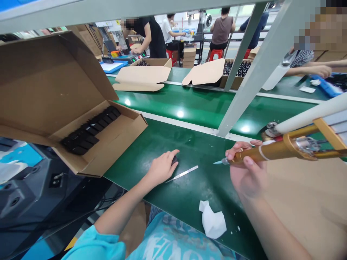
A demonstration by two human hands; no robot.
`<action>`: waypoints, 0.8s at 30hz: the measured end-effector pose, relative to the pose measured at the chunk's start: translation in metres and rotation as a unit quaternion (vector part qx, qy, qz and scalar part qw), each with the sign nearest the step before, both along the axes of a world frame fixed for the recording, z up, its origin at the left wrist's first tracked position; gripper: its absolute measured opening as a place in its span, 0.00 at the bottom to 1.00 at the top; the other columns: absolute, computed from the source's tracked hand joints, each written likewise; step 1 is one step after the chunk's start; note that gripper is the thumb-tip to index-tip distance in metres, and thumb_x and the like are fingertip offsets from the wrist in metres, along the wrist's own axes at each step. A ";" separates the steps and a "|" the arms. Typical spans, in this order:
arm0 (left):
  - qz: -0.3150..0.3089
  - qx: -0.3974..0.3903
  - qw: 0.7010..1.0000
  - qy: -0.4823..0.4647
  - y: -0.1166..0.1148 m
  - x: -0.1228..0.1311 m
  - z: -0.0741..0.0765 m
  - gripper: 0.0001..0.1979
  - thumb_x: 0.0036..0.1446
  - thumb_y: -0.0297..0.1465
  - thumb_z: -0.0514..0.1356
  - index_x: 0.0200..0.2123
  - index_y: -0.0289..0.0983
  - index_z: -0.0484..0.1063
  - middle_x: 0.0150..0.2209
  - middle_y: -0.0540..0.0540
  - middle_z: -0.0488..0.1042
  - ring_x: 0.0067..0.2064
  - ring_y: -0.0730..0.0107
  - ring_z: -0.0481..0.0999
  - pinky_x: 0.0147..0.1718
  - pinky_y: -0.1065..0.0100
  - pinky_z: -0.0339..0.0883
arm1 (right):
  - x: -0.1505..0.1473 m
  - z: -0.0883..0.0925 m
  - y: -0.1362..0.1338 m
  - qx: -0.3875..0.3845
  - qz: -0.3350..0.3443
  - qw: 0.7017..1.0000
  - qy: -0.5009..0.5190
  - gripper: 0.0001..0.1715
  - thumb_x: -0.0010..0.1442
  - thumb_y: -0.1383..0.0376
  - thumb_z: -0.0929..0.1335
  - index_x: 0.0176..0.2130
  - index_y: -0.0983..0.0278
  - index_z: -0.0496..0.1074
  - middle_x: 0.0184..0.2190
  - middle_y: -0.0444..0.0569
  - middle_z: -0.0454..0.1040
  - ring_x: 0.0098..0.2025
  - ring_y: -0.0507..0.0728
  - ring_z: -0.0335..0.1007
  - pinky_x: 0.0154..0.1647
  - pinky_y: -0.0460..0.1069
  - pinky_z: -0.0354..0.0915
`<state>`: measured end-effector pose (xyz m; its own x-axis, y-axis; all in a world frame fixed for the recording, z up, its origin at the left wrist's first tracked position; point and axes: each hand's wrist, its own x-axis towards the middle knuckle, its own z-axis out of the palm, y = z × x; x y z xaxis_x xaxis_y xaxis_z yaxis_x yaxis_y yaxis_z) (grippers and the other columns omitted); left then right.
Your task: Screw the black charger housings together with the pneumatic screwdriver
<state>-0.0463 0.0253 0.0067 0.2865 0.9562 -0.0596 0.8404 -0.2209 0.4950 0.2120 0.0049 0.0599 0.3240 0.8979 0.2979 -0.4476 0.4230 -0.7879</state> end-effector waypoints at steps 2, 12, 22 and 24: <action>0.045 -0.067 0.976 -0.202 0.003 -0.005 -0.003 0.21 0.60 0.41 0.56 0.56 0.44 0.63 0.39 0.46 0.73 0.40 0.59 0.76 0.35 0.63 0.70 | 0.000 -0.001 0.001 0.001 -0.002 1.000 0.000 0.21 0.51 0.64 0.72 0.46 0.55 0.69 0.36 0.43 0.73 0.27 0.52 0.70 0.33 0.51 0.65; 0.088 -0.276 0.697 -0.656 -0.008 0.008 0.013 0.25 0.56 0.49 0.54 0.53 0.42 0.62 0.29 0.48 0.64 0.24 0.72 0.62 0.19 0.72 0.53 | 0.002 -0.001 0.002 -0.017 -0.039 0.999 0.002 0.16 0.50 0.66 0.72 0.41 0.53 0.72 0.42 0.43 0.70 0.27 0.51 0.69 0.30 0.52 0.61; 0.056 0.090 0.994 0.000 0.049 -0.030 0.012 0.26 0.63 0.41 0.54 0.62 0.39 0.59 0.45 0.39 0.74 0.47 0.51 0.74 0.46 0.55 0.67 | 0.008 0.002 0.010 -0.085 -0.105 0.991 0.016 0.18 0.38 0.67 0.71 0.33 0.50 0.76 0.36 0.46 0.73 0.25 0.57 0.64 0.27 0.62 0.60; 0.049 0.104 0.987 0.112 0.065 -0.030 0.009 0.26 0.64 0.37 0.53 0.63 0.36 0.58 0.46 0.35 0.75 0.49 0.48 0.74 0.47 0.54 0.66 | 0.013 0.000 0.011 -0.102 -0.106 0.987 0.060 0.22 0.33 0.70 0.70 0.31 0.50 0.76 0.35 0.48 0.74 0.24 0.57 0.65 0.24 0.63 0.60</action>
<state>-0.0760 0.0907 0.0159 0.1950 0.9766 0.0903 0.9456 -0.2116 0.2472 0.2246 0.0160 0.0601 0.5323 0.8439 0.0671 -0.4612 0.3555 -0.8130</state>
